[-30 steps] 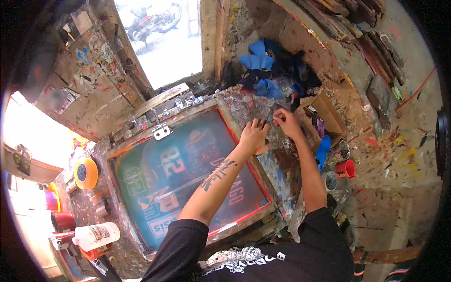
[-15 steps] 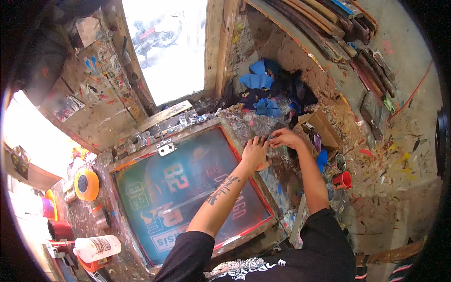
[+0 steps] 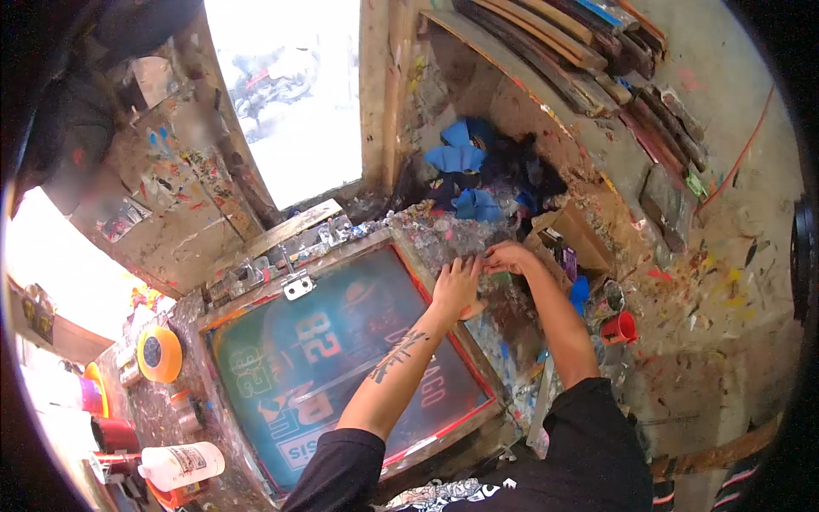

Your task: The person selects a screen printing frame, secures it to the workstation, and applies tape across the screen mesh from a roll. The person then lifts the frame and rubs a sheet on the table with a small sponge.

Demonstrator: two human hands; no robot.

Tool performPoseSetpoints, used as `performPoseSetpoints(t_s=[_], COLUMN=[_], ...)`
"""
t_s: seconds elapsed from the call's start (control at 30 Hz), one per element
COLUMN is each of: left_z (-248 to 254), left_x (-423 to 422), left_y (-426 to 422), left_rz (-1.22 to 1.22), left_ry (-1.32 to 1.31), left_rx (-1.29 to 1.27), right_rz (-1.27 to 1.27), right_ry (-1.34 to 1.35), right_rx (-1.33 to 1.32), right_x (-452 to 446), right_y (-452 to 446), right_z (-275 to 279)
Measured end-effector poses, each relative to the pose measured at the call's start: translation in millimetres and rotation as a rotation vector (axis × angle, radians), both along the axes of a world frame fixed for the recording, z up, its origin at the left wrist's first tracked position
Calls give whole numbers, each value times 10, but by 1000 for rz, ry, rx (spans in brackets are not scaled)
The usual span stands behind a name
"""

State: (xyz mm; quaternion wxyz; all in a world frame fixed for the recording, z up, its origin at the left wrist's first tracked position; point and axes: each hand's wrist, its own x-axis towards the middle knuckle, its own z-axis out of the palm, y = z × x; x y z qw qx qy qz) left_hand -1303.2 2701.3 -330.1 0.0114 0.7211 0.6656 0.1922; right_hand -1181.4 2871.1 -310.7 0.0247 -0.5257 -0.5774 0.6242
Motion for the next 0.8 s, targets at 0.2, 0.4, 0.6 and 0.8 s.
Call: performPoseSetpoints(t_s=[0.2, 0.4, 0.6, 0.8], left_z=[-114, -292, -242, -236], left_x=[17, 9, -9, 30], left_y=[93, 266, 192, 181], left_rz=[5, 12, 14, 42], left_ry=[88, 98, 36, 46], left_rx=[-41, -53, -31, -11], right_rz=[26, -49, -64, 0], right_ry=[69, 49, 26, -78], right_rx=[-17, -24, -20, 6], right_x=[51, 46, 26, -23], right_y=[126, 89, 101, 20], right_z=[-283, -193, -220, -24])
